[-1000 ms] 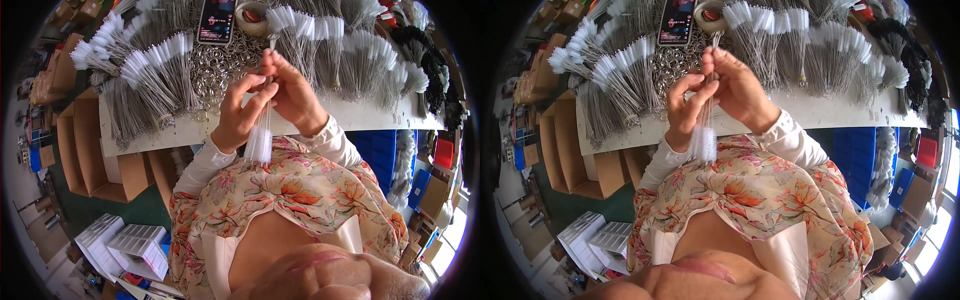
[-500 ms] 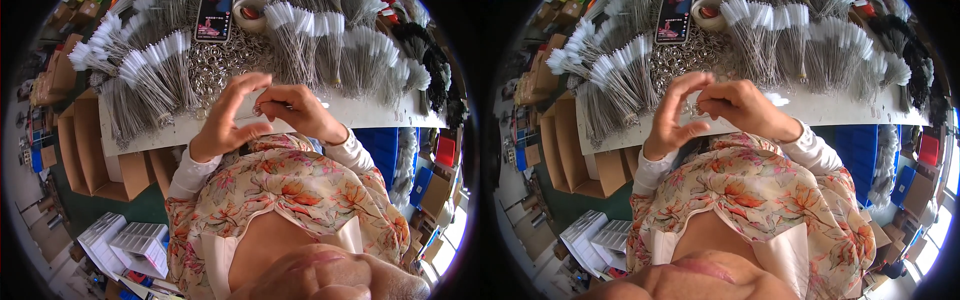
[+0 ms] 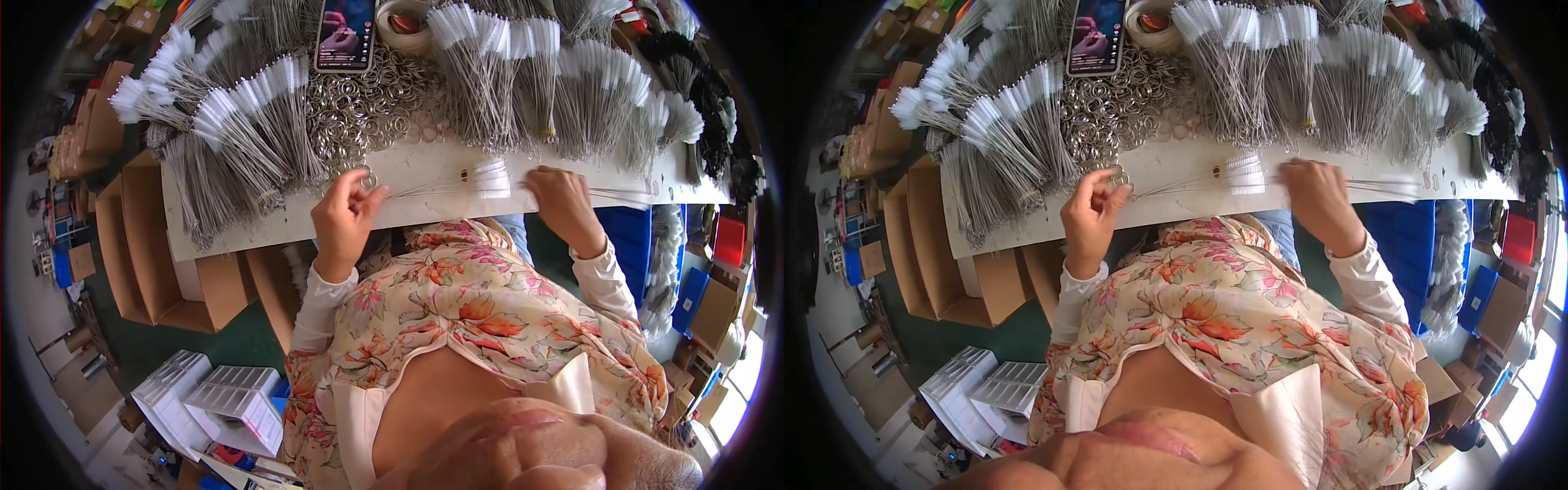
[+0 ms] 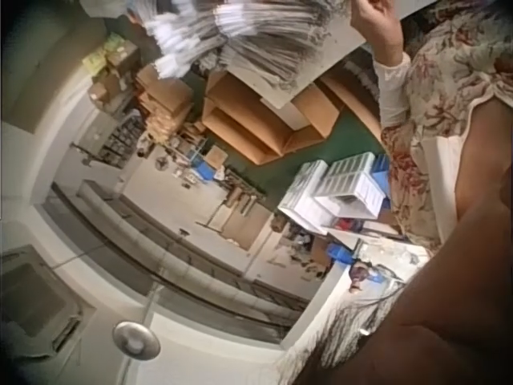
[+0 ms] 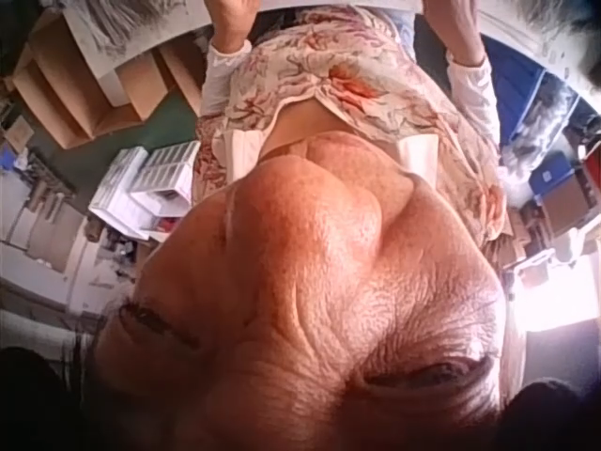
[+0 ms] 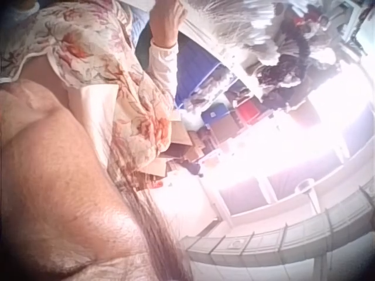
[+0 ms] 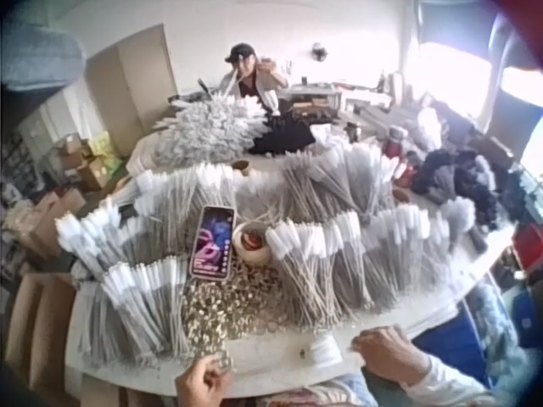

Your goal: Assembling small white cleaning brushes onto metal rings and organizing them.

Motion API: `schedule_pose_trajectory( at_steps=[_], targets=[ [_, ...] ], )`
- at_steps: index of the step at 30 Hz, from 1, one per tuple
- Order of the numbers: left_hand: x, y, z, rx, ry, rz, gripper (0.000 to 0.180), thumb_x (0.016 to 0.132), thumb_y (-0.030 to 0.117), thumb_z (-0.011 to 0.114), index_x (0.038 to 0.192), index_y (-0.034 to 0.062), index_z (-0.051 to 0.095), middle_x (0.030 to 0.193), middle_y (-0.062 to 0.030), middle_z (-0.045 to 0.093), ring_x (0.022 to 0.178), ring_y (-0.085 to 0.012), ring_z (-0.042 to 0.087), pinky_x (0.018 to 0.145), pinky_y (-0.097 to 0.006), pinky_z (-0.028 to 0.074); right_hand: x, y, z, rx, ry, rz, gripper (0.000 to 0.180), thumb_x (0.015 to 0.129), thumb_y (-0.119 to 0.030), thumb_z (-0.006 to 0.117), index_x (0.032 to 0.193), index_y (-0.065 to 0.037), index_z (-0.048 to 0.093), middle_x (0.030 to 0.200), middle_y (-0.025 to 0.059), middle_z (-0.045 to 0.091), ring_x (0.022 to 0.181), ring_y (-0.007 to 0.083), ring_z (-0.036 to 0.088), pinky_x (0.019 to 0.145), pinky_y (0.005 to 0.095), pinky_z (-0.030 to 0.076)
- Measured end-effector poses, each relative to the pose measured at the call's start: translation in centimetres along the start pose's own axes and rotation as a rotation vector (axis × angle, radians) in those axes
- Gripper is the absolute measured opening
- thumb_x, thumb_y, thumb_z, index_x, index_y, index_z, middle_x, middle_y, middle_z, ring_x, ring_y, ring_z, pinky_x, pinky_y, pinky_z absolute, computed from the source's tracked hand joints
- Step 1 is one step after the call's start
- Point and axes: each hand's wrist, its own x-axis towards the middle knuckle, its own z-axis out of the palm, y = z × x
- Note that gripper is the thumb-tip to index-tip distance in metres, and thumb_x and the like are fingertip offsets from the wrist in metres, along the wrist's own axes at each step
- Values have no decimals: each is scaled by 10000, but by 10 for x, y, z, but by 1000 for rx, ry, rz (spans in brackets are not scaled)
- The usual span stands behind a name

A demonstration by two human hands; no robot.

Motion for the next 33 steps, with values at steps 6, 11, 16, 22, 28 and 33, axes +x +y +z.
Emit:
schedule_pose_trajectory(
  at_steps=[6,11,16,22,28,33],
  targets=[
    [-16,-23,15,177,-37,-63,185,808,173,669,878,15,603,586,-57,573,493,-125,556,476,-250,431,-11,10,28,153,54,81,76,795,-104,580,802,-73,648,777,104,631,683,313,610,591,381,484],
    [-16,-32,15,170,-61,-76,155,810,135,647,799,7,561,680,-89,599,540,-153,580,510,-292,452,19,-35,32,623,57,-125,66,768,-98,639,814,-54,654,745,98,620,643,290,598,569,350,477],
    [-11,-16,11,-414,-65,-140,86,835,47,612,877,-11,564,798,-68,633,647,-93,605,580,-244,501,45,-86,37,634,110,-340,83,770,-158,646,799,-81,654,801,57,616,656,273,606,571,355,475],
    [20,14,-16,-538,-160,-94,157,845,2,587,1001,-17,581,968,-83,623,771,-101,617,665,-230,540,62,-90,45,645,21,-353,95,783,-165,637,819,-80,655,835,63,630,682,282,608,605,364,479],
    [40,23,-32,-566,-313,133,166,830,-53,563,974,2,623,1052,-95,599,852,-93,602,726,-209,509,63,-87,23,930,-82,-270,121,801,-108,613,888,-35,655,786,94,629,682,257,609,627,338,467],
    [49,37,-30,-636,-308,111,203,809,-97,547,991,-30,610,1045,-106,602,864,-116,613,743,-232,518,68,-85,21,1146,-244,-147,136,856,-137,592,886,-22,657,676,35,605,570,116,549,528,260,423]
  ],
)
